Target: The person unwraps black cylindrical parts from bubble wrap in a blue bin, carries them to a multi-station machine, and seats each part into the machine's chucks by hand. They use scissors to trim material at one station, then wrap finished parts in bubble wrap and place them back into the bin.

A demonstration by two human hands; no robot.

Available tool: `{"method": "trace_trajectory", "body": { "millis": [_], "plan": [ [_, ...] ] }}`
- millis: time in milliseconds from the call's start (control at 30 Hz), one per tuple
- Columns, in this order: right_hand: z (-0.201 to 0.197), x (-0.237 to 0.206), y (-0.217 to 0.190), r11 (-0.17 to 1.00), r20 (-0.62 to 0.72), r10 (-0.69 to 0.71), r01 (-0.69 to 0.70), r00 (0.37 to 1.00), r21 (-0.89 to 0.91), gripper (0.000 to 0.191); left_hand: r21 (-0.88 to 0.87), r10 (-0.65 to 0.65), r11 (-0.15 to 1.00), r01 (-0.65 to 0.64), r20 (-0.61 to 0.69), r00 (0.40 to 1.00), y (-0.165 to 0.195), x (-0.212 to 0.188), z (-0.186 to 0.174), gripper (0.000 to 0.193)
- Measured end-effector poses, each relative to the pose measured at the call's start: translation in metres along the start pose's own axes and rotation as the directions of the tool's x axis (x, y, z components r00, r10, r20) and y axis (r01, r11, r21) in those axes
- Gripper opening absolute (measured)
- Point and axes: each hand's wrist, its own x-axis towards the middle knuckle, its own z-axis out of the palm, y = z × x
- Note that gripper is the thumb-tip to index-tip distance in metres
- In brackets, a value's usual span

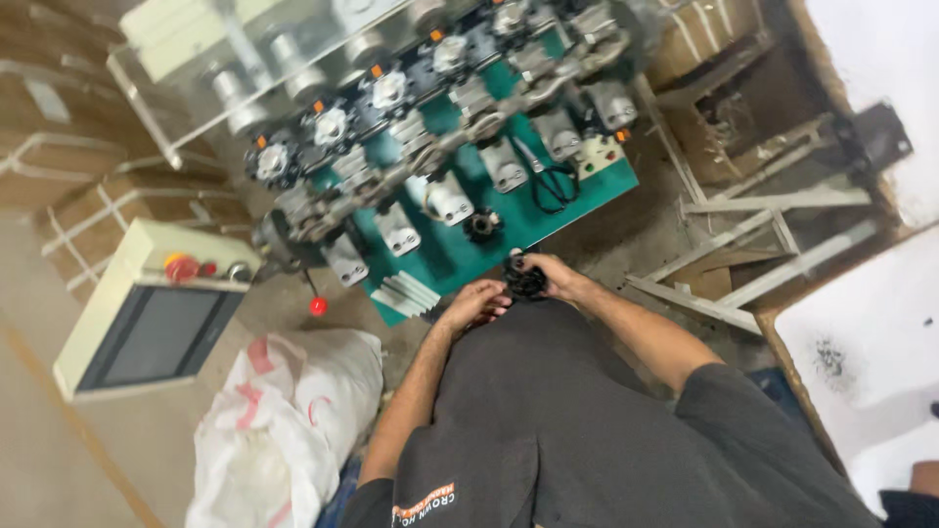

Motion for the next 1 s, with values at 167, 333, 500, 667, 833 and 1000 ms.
{"method": "trace_trajectory", "body": {
  "millis": [167, 333, 500, 667, 833, 1000],
  "plan": [
    [-0.194, -0.124, 0.002, 0.949, -0.256, -0.141, 0.204, 0.956, 0.242, 0.028, 0.504, 0.327, 0.792, -0.345, 0.126, 0.937, 0.035, 0.064, 0.042, 0.027],
    [-0.348, -0.26, 0.046, 0.673, -0.881, -0.127, 0.692, 0.455, 0.261, 0.036, 0.512, 0.243, 0.83, -0.221, 0.024, 0.97, 0.054, 0.094, 0.079, 0.019],
    [-0.421, -0.314, 0.055, 0.368, -0.89, 0.442, 0.882, 0.113, 0.295, 0.064, 0.421, 0.183, 0.889, -0.183, 0.042, 0.982, 0.084, 0.121, 0.115, 0.024],
    [-0.454, -0.324, 0.05, 0.037, -0.875, 0.47, 0.988, 0.118, 0.153, 0.053, 0.386, 0.219, 0.898, -0.212, 0.028, 0.975, 0.09, 0.141, 0.131, 0.026],
    [-0.402, -0.241, -0.017, 0.41, -0.963, 0.27, 0.907, -0.022, 0.094, 0.036, 0.351, 0.577, 0.779, -0.519, -0.079, 0.813, 0.09, 0.144, 0.126, 0.03],
    [-0.267, -0.117, -0.094, 0.772, -0.721, -0.51, 0.619, 0.47, -0.143, 0.019, 0.481, 0.731, 0.62, -0.62, -0.067, 0.679, 0.123, 0.161, 0.156, 0.072]
  ]
}}
